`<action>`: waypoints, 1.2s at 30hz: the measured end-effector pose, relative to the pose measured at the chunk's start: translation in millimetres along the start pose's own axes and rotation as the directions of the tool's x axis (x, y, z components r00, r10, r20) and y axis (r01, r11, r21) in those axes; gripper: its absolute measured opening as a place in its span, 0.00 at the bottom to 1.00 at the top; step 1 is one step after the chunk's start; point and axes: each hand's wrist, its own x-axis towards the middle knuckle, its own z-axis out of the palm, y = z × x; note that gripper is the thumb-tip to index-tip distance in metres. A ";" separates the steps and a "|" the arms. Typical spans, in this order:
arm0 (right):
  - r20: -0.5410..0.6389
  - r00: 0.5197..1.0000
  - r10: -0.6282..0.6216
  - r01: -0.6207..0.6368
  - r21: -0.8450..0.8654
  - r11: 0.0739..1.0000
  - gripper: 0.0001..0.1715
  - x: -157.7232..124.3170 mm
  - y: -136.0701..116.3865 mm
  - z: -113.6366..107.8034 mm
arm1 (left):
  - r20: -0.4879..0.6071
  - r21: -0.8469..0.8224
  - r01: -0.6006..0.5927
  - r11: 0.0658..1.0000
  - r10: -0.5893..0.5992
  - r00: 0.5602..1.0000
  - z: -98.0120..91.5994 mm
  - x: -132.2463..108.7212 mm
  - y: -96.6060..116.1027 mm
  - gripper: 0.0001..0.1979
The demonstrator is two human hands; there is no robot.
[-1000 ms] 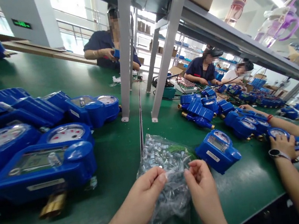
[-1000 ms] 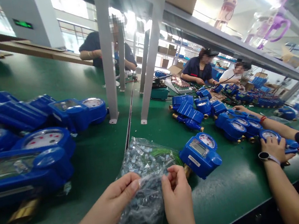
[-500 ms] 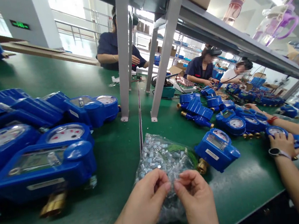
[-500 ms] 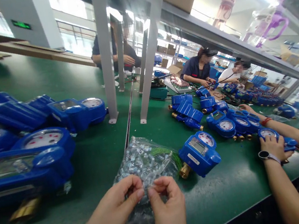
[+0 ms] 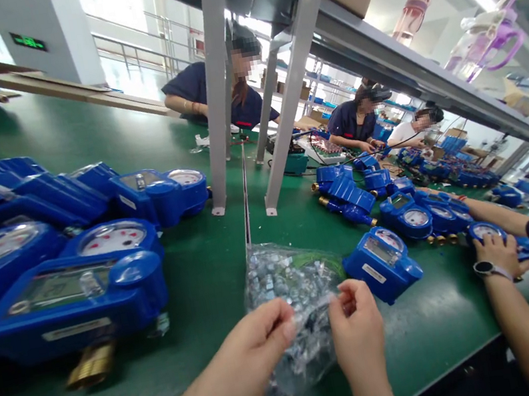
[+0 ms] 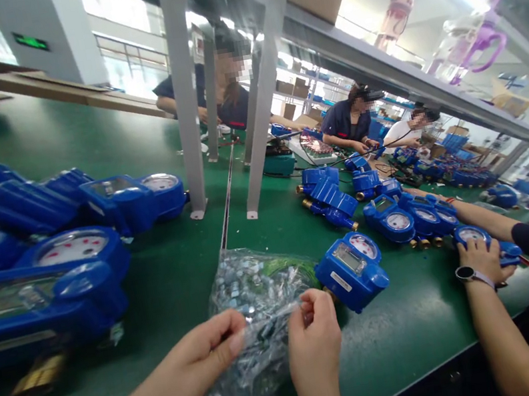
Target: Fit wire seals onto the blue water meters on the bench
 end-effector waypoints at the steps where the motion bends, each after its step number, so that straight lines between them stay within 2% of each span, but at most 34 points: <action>1: 0.023 1.000 0.005 -0.006 0.019 1.000 0.11 -0.8 0.6 -4.8 | -0.074 -0.038 0.017 0.999 -0.020 0.997 -1.8 1.9 -2.2 0.13; 3: 0.083 0.997 0.002 -0.007 0.051 0.999 0.14 -5.9 4.4 -14.4 | -0.205 -0.098 0.042 0.994 -0.061 0.977 -3.5 5.4 -6.8 0.14; 5: 0.124 0.992 -0.004 -0.002 0.051 0.999 0.15 -13.1 13.4 -22.1 | -0.272 -0.183 0.052 0.982 -0.101 0.957 -2.7 7.7 -9.7 0.13; 8: 0.131 0.991 -0.034 0.032 0.016 0.999 0.13 -22.9 32.3 -27.8 | -0.260 -0.348 0.051 0.936 -0.149 0.954 0.3 7.8 -9.0 0.12; 10: 0.123 0.990 -0.070 0.069 0.015 0.998 0.11 -27.8 40.5 -29.4 | -0.226 -0.390 0.068 0.918 -0.167 0.960 0.7 6.1 -5.8 0.11; 13: 0.187 0.973 -0.132 0.123 0.057 0.991 0.14 -33.7 35.2 -33.8 | -0.173 -0.227 0.057 0.972 -0.098 0.980 -1.2 2.8 1.4 0.11; 16: 0.240 0.936 -0.257 0.240 0.096 0.966 0.20 -36.8 10.3 -40.7 | -0.107 0.129 0.039 0.991 -0.025 0.994 -0.8 1.0 9.5 0.10; 18: 0.209 0.923 -0.324 0.327 0.018 0.945 0.22 -35.3 -9.0 -42.0 | -0.139 0.349 0.051 0.936 -0.002 0.990 2.9 2.1 13.1 0.12; 21: 0.199 0.904 -0.379 0.420 -0.244 0.874 0.25 -26.3 -28.6 -33.4 | -0.208 0.623 0.052 0.780 0.102 0.973 9.9 8.0 14.5 0.08; 23: 0.266 0.881 -0.391 0.468 -0.371 0.802 0.16 -17.4 -33.1 -24.3 | -0.218 0.751 0.070 0.657 0.146 0.965 11.2 13.1 15.4 0.03; 24: 0.298 0.871 -0.390 0.485 -0.401 0.777 0.10 -12.6 -33.5 -20.8 | -0.224 0.786 0.086 0.612 0.153 0.962 10.0 15.3 16.5 0.04; 25: 0.312 0.867 -0.389 0.492 -0.416 0.764 0.09 -8.0 -33.2 -18.8 | -0.241 0.806 0.108 0.582 0.154 0.958 7.4 16.8 18.3 0.07; 27: 0.277 0.879 -0.388 0.474 -0.432 0.767 0.13 0.3 -31.4 -20.4 | -0.303 0.810 0.168 0.561 0.157 0.940 -1.4 17.3 22.9 0.10; 29: 0.217 0.909 -0.357 0.418 -0.452 0.788 0.14 6.3 -28.3 -27.5 | -0.390 0.787 0.240 0.569 0.158 0.907 -13.3 14.2 26.0 0.13; 32: 0.179 0.954 -0.239 0.297 -0.488 0.821 0.17 8.3 -18.5 -39.0 | -0.502 0.722 0.337 0.604 0.123 0.856 -30.3 3.8 20.1 0.17; 34: 0.172 0.974 -0.148 0.216 -0.505 0.836 0.19 3.3 -8.5 -42.7 | -0.523 0.679 0.372 0.633 0.061 0.850 -36.8 -6.0 8.7 0.19; 36: 0.182 0.978 -0.106 0.180 -0.462 0.869 0.17 -5.8 0.0 -45.0 | -0.493 0.650 0.365 0.667 0.004 0.870 -37.0 -16.6 -3.0 0.17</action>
